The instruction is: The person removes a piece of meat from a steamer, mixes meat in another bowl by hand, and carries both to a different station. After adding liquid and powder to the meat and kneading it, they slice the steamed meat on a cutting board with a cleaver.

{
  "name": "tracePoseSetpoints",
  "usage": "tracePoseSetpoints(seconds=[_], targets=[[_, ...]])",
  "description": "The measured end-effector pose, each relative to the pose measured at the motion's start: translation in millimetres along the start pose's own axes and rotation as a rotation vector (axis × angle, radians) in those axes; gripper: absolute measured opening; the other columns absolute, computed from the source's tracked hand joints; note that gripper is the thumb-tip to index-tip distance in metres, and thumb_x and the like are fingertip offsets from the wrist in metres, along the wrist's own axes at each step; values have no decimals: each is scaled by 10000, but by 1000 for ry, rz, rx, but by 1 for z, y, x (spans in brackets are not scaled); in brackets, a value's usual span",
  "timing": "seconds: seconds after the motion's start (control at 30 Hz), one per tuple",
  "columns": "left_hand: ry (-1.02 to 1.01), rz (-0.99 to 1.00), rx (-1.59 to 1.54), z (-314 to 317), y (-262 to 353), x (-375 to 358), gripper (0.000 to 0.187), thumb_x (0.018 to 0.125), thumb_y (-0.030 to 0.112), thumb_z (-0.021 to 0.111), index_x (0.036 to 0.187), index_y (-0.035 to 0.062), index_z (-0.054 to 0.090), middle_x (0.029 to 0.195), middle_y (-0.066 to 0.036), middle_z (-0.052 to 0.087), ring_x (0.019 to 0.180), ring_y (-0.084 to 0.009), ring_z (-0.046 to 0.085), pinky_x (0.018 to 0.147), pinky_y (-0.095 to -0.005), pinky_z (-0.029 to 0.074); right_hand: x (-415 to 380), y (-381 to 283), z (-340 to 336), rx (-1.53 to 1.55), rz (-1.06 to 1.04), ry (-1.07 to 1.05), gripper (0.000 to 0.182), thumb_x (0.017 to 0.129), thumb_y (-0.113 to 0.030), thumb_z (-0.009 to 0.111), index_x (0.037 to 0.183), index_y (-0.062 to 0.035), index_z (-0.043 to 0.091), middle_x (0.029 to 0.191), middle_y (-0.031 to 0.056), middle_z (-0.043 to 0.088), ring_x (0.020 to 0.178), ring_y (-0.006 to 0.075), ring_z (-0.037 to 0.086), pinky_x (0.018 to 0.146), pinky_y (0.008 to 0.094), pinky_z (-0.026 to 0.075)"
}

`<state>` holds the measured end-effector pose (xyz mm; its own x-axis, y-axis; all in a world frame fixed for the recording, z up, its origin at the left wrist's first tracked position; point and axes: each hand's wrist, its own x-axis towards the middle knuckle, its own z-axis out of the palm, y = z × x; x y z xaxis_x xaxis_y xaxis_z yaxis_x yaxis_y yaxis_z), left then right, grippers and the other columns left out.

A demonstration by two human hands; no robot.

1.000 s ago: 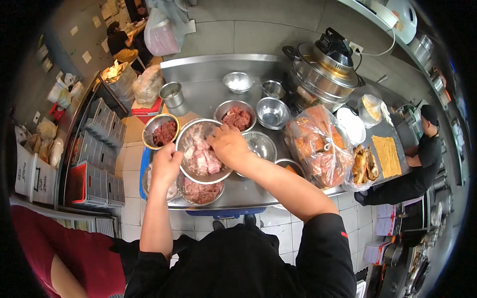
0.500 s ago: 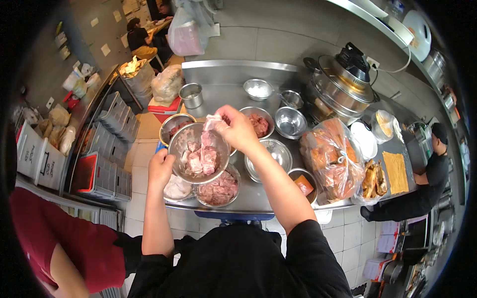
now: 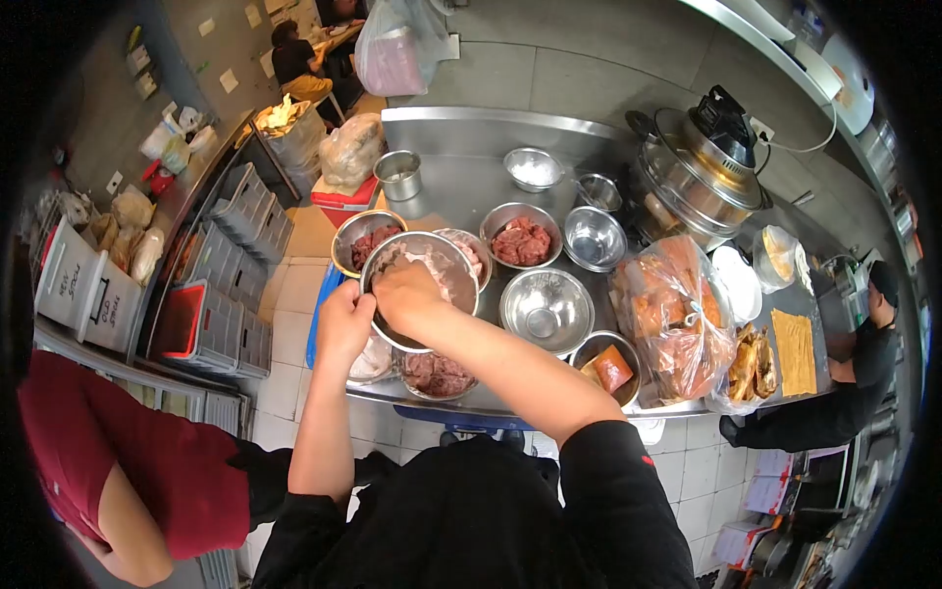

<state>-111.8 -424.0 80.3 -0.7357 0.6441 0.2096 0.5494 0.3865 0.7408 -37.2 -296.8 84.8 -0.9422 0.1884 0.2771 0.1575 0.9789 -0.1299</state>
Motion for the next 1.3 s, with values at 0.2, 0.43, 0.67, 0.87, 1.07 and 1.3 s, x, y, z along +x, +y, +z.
tracePoseSetpoints(seconds=[0.2, 0.43, 0.67, 0.87, 1.07, 1.3], targets=[[20, -6, 18, -5, 7, -4, 192, 867, 144, 582, 822, -43, 585, 744, -205, 640, 666, -320, 640, 636, -423, 498, -9, 25, -21, 198, 122, -104, 145, 858, -145, 605, 960, -61, 664, 917, 130, 708, 903, 262, 688, 779, 405, 533], [-30, -110, -230, 1, -24, 2, 196, 887, 145, 572, 796, -29, 581, 670, -142, 636, 541, -224, 653, 506, -358, 513, -12, 61, -51, 1230, 143, 645, 112, 943, -83, 604, 1034, -19, 591, 881, 68, 699, 850, 133, 656, 775, 310, 530], [-41, -139, -275, -23, -26, -8, 231, 876, 159, 601, 735, -8, 529, 626, -85, 565, 526, -142, 562, 503, -339, 480, -16, 119, 11, 116, 365, 467, 187, 867, -195, 626, 1008, -85, 682, 977, 187, 696, 976, 381, 639, 876, 443, 514], [-50, -118, -204, -31, -21, -12, 263, 876, 148, 615, 703, 11, 473, 627, -42, 509, 558, -120, 490, 509, -339, 416, -76, 96, 10, 565, 599, 281, 319, 941, -303, 576, 1168, -100, 674, 938, 194, 697, 889, 360, 665, 841, 439, 521], [-30, -62, -236, -18, -20, -21, 267, 872, 126, 612, 690, 21, 447, 624, -6, 460, 595, -88, 429, 532, -300, 369, -106, 104, -16, 1063, 609, 7, 397, 980, -427, 587, 1166, -79, 628, 922, 10, 664, 744, 92, 614, 590, 252, 503], [-161, -54, -544, 29, 61, -70, 216, 991, 188, 532, 856, 20, 556, 753, -29, 572, 669, -112, 557, 590, -268, 451, -200, 89, -71, 788, 577, 363, 286, 914, -304, 618, 943, -22, 584, 820, 167, 626, 780, 241, 629, 715, 402, 483]])
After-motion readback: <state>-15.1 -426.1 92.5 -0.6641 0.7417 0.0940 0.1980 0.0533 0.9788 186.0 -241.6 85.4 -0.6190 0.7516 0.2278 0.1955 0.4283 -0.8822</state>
